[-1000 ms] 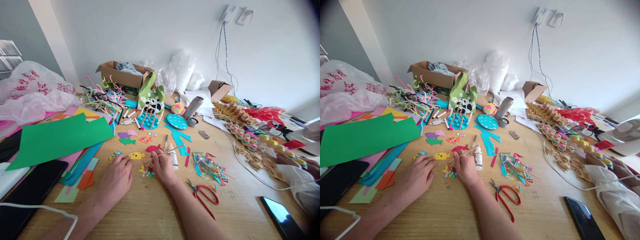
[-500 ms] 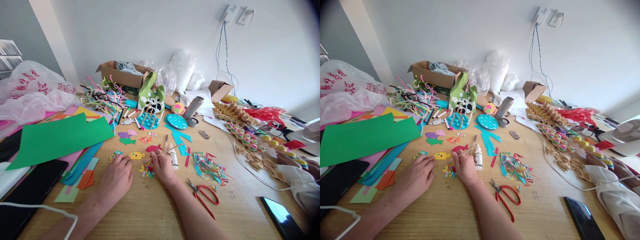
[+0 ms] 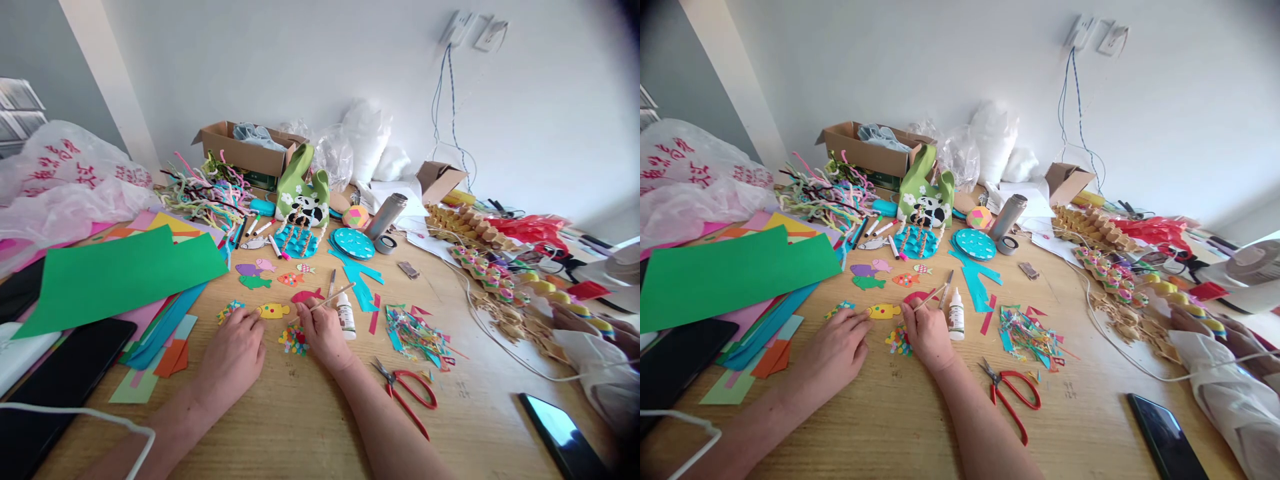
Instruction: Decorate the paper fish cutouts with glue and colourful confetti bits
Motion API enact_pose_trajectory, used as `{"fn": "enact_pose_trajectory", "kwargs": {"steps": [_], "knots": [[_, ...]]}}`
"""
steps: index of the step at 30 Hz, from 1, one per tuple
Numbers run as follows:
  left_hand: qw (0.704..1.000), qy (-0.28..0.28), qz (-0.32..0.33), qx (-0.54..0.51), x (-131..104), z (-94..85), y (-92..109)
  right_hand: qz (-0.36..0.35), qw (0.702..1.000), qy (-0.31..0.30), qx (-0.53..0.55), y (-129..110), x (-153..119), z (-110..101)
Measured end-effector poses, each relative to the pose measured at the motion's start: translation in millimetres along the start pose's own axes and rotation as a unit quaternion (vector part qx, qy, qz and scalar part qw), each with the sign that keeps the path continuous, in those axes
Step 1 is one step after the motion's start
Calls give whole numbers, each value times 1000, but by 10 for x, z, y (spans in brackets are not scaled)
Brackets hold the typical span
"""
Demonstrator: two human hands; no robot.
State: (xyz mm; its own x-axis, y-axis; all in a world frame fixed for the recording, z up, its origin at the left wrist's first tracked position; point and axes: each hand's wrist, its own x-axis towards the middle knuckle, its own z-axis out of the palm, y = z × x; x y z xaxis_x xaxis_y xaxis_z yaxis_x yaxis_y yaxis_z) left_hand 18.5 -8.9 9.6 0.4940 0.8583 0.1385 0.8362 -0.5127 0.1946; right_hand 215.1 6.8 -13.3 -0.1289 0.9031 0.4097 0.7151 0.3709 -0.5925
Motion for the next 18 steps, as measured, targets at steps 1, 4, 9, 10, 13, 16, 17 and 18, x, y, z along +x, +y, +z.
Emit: {"fn": "enact_pose_trajectory", "kwargs": {"steps": [1, 4, 9, 10, 13, 16, 17, 18], "knots": [[1000, -1, 0, 0, 2, 0, -1, 1, 1000, 4, 3, -1, 0, -2], [1000, -3, -1, -1, 4, 5, -5, 12, 999, 28, 22, -8, -2, -11], [1000, 7, 3, -3, 1, 16, -11, 40, 996, 50, 63, -46, 11, 3], [1000, 7, 4, -4, 1, 17, -11, 46, 995, 50, 73, -55, 15, 11], [1000, 3, 2, -6, 0, 17, -9, 60, 993, 50, 89, -76, 27, 32], [1000, 1, -2, -8, -1, 12, -3, 65, 992, 51, 97, -103, 51, 33], [1000, 0, -3, -9, -1, 9, 0, 64, 992, 50, 99, -119, 68, 30], [1000, -1, -3, -10, -1, 6, 2, 63, 992, 49, 101, -141, 90, 27]]}}
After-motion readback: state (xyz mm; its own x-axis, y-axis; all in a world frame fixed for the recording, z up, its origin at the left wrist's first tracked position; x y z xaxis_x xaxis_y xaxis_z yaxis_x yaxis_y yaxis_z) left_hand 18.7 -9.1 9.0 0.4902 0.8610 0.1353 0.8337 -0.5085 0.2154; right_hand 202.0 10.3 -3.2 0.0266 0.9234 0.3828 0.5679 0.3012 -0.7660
